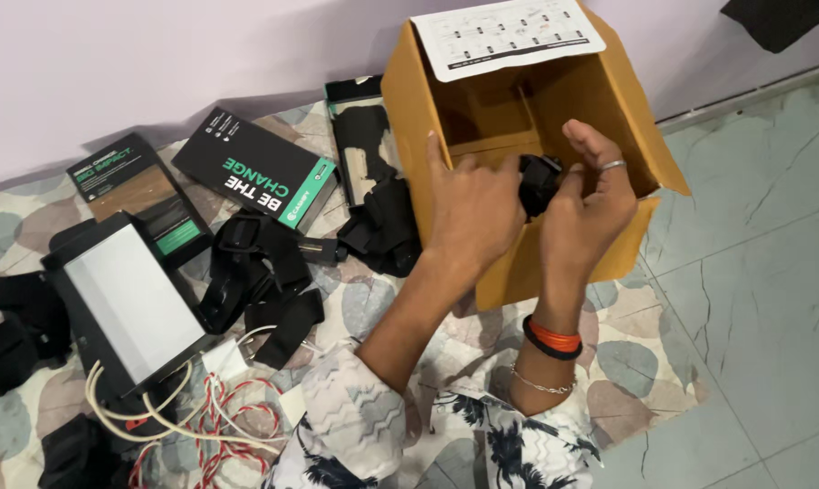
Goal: The person assembles a black electronic device with a strap, attaching it to a mounting bracket and placing it into a cardboard box. They then connect a USB cable to a power bank and plug it into the device.
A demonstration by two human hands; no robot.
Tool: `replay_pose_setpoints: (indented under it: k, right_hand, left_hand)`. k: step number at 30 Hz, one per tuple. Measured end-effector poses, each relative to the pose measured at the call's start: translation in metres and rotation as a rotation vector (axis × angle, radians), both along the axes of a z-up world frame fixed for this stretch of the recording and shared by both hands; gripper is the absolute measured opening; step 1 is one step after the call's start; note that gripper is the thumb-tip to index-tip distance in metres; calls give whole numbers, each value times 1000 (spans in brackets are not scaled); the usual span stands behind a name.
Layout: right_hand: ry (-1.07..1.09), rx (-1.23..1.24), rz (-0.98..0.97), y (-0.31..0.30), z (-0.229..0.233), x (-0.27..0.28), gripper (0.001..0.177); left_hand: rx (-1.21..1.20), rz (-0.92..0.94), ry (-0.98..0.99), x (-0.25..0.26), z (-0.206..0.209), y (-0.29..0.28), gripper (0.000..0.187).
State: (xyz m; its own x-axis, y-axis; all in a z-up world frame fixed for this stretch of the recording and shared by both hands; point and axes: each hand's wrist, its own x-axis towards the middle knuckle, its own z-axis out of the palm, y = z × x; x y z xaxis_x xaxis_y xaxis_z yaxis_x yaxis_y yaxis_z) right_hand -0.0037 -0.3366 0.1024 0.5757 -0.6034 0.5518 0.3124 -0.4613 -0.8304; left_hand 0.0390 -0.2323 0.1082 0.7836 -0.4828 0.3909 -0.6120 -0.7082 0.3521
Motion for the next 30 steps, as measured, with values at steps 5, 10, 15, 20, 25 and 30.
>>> replay_pose_setpoints:
  k: [5, 10, 15, 20, 25, 30]
  right_hand:
    - [57, -62, 69, 5, 3, -2, 29]
    - [66, -58, 164, 19, 13, -7, 21]
    - [70, -69, 204, 42, 22, -13, 19]
    - [77, -27, 315, 66, 32, -18, 19]
    - [112, -72, 397, 90, 38, -22, 18]
    - [139, -132, 557, 109, 38, -21, 21]
  left_hand:
    - [-312, -28, -10, -8, 1, 9, 18]
    - [-593, -229, 72, -10, -4, 42, 20]
    - [-770, -280, 226, -16, -4, 99, 20]
    - [-602, 40, 600, -22, -8, 147, 25]
    - [-659, -69, 432, -31, -31, 164, 32]
    - [-423, -62, 269, -38, -48, 162, 61]
